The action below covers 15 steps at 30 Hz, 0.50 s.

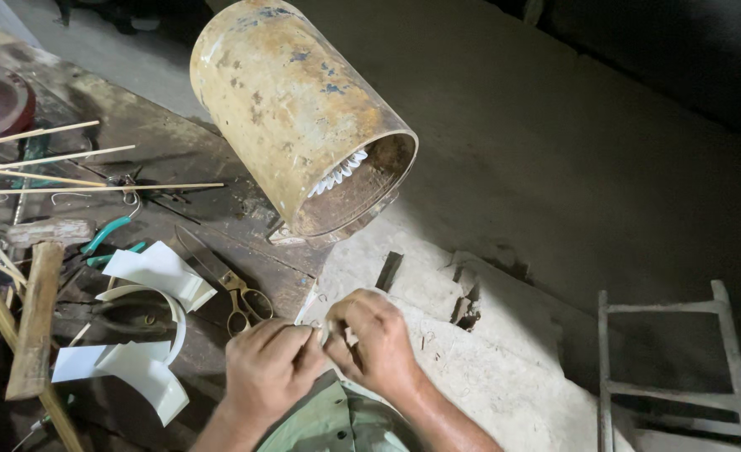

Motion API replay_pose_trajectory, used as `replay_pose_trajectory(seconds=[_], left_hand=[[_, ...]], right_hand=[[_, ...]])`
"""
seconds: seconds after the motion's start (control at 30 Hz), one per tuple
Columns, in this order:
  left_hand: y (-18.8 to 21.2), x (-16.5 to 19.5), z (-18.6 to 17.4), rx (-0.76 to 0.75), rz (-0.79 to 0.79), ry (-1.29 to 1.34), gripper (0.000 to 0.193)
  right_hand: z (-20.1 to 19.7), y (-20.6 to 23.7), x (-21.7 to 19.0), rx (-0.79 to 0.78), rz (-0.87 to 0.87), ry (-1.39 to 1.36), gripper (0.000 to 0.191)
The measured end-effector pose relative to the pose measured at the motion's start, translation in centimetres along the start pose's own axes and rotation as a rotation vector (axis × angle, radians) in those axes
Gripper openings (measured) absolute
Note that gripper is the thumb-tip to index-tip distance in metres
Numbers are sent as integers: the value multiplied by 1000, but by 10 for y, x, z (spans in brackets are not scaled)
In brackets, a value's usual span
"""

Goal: The person folds white paper strips around thin sticks and inserts them into a large cylindrical container. They repeat this process multiple times and use scissors to trim the paper ends inside the cylinder.

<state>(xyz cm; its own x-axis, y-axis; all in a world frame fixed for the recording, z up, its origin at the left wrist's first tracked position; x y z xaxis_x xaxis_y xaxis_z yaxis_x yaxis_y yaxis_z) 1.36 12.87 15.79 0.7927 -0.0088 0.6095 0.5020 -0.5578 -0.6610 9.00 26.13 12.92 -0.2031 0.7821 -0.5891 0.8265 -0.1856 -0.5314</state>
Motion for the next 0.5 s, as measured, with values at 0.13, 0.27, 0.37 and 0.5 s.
replay_pose_trajectory(seconds=[0.13,0.27,0.37,0.5], left_hand=[[2,21,-28,134,145,-172,13],[3,22,-13,-1,220,-115,29],[4,28,3,-91,288,-7,32],[-7,14,2,-94,37,271,49]], right_hand=[[-20,13,73,-17,787,212,12],[-12,11,60,69,584,-819,26],[-5,9,51,133,517,-883,30],[-5,13,46,160,576,-861,28]])
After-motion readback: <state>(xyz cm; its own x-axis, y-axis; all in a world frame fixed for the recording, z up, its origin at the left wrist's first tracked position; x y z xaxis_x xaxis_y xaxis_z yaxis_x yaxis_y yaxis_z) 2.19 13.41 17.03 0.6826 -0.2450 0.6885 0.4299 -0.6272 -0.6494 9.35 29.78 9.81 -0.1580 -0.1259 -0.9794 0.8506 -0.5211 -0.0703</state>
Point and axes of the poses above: each hand's wrist, its own y-axis away from the middle knuckle, its own z-axis out of the palm, x = y × z, the point moved 7 cm from there along -y, towards the middle knuckle, and after that the axes turned 2 degrees about -x, right-handed, at the moved point
